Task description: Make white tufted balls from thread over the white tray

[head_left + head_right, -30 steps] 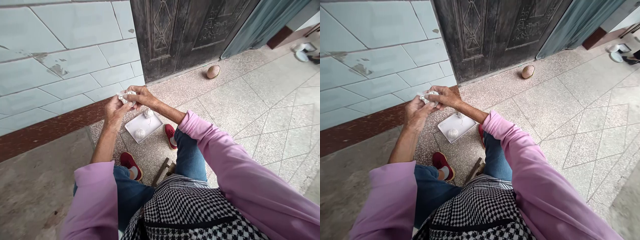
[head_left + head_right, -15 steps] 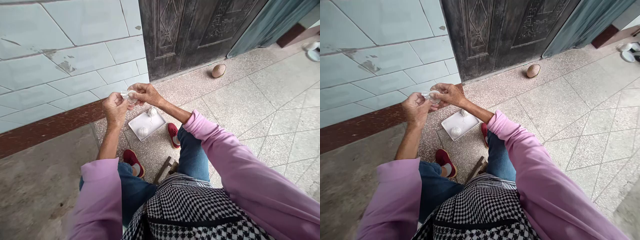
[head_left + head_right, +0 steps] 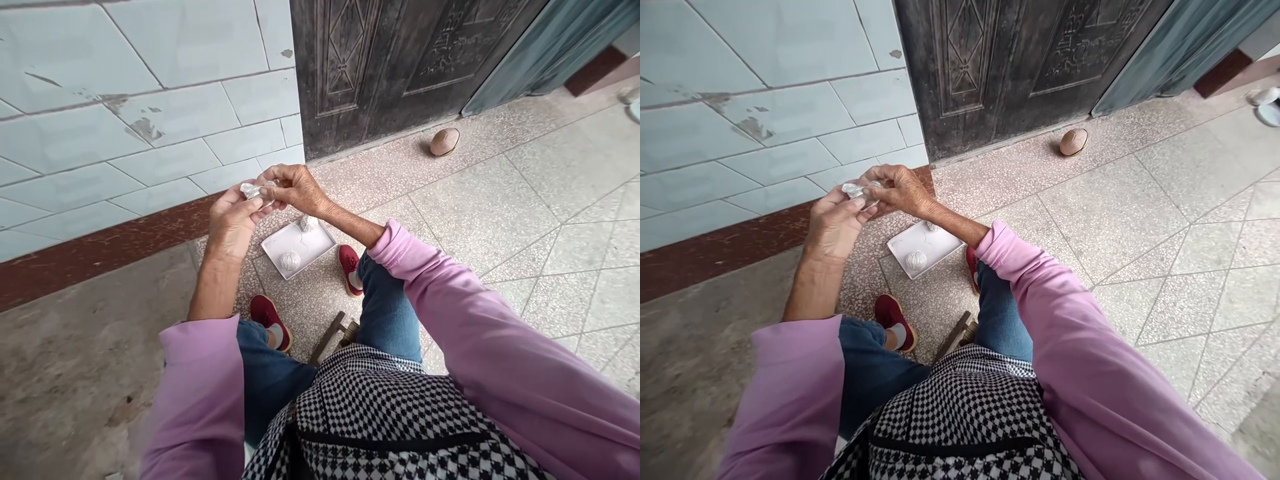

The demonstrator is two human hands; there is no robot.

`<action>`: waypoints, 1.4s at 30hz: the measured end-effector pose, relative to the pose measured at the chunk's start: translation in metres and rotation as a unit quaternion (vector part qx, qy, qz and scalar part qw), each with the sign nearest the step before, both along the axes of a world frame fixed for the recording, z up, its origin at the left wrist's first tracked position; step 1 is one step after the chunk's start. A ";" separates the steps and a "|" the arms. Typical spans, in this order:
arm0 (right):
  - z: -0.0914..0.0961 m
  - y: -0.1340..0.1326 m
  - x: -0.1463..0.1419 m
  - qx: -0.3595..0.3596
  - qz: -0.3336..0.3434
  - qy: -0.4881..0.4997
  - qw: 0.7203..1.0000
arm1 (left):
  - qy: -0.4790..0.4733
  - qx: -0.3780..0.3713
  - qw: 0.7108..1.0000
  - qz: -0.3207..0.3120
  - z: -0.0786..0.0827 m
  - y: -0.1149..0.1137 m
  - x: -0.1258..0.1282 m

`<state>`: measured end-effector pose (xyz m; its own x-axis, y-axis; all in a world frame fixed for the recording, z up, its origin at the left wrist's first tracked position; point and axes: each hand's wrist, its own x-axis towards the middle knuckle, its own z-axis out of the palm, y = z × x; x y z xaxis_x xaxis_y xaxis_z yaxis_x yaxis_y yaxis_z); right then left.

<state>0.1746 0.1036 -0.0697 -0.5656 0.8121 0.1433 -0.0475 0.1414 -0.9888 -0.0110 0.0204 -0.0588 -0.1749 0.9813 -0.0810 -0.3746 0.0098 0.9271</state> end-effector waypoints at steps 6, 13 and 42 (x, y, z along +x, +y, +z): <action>0.027 -0.009 0.003 -0.109 0.006 0.022 0.994 | 0.065 0.053 0.996 -0.002 -0.022 0.011 -0.011; 0.031 -0.010 0.012 -0.175 0.009 0.058 0.983 | 0.156 0.134 0.978 0.040 -0.014 0.010 -0.002; 0.040 -0.014 0.016 0.080 0.015 -0.067 0.994 | 0.049 0.013 0.998 -0.041 0.010 -0.007 -0.003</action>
